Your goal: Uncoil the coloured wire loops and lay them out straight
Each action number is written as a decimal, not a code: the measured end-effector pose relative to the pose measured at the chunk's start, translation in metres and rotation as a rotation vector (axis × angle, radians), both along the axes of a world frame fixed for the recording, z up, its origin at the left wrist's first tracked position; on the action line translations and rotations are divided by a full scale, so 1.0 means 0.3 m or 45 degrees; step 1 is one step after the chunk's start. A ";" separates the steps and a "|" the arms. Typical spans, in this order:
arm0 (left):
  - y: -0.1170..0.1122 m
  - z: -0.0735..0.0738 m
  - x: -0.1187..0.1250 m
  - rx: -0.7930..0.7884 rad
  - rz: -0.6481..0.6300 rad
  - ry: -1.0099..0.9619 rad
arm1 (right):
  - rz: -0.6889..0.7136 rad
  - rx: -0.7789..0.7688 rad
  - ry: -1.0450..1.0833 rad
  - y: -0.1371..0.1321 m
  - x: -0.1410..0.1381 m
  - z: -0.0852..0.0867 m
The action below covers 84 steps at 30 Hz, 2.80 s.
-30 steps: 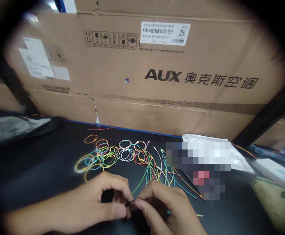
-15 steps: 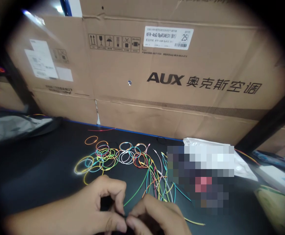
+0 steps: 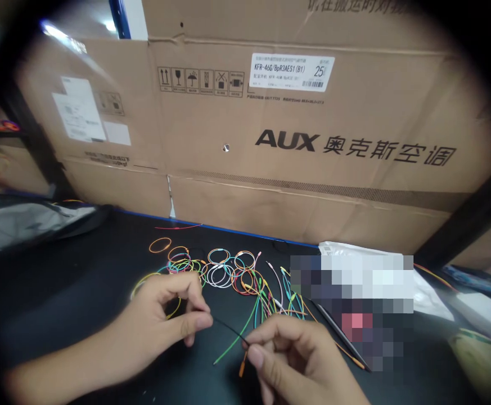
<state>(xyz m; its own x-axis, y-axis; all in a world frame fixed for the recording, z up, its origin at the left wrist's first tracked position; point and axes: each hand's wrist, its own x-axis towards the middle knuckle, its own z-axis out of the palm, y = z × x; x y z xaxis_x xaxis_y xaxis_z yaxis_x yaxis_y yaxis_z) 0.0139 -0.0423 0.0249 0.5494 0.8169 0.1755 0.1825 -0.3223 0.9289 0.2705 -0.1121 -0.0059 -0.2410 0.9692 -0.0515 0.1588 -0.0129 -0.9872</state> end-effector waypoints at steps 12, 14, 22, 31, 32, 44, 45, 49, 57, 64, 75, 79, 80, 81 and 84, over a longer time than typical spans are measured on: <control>0.104 -0.007 -0.079 0.945 -0.029 0.763 | -0.389 0.885 -1.009 0.086 0.123 -0.009; 0.115 -0.013 -0.081 0.951 -0.076 0.781 | -0.378 0.915 -1.135 0.083 0.119 -0.049; 0.132 -0.036 -0.074 1.054 -0.148 0.770 | -0.342 1.024 -1.360 0.050 0.077 -0.042; 0.138 -0.056 -0.060 1.175 -0.154 0.739 | -0.334 1.117 -1.327 0.041 0.060 0.025; 0.133 -0.054 -0.058 1.177 -0.162 0.734 | -0.327 1.117 -1.320 0.040 0.059 0.025; 0.065 -0.025 -0.048 1.259 0.045 0.432 | -0.220 1.103 -1.106 0.014 0.038 0.034; 0.052 -0.024 -0.042 1.271 0.045 0.395 | -0.223 1.091 -1.034 0.004 0.026 0.036; -0.021 -0.007 -0.003 1.379 -0.026 0.256 | -0.174 0.744 -0.469 -0.034 -0.036 0.034; -0.076 0.017 0.038 1.490 -0.136 0.255 | -0.034 0.204 0.222 -0.023 -0.048 0.060; -0.056 0.016 0.022 1.846 -0.250 0.441 | -0.184 0.097 0.308 0.014 -0.022 0.051; -0.067 0.000 0.042 1.764 -0.230 0.405 | -0.231 0.198 0.154 0.037 -0.017 0.032; -0.054 -0.001 0.024 1.481 -0.071 0.296 | -0.284 0.494 -0.013 0.009 -0.030 0.046; -0.053 -0.002 0.021 1.426 -0.052 0.283 | -0.285 0.569 -0.058 -0.002 -0.032 0.048; -0.054 -0.004 0.019 1.365 -0.063 0.264 | -0.275 0.661 -0.117 -0.012 -0.033 0.049; -0.060 -0.012 0.022 1.065 -0.131 0.108 | -0.203 1.035 -0.379 -0.030 -0.024 0.044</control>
<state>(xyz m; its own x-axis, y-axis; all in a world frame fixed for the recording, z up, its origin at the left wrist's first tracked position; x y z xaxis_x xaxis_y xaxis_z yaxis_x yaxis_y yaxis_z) 0.0204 -0.0604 0.0215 0.6523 0.3815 0.6549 0.1728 -0.9162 0.3616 0.2633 -0.1212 0.0073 -0.1861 0.7541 0.6299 0.4675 0.6318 -0.6182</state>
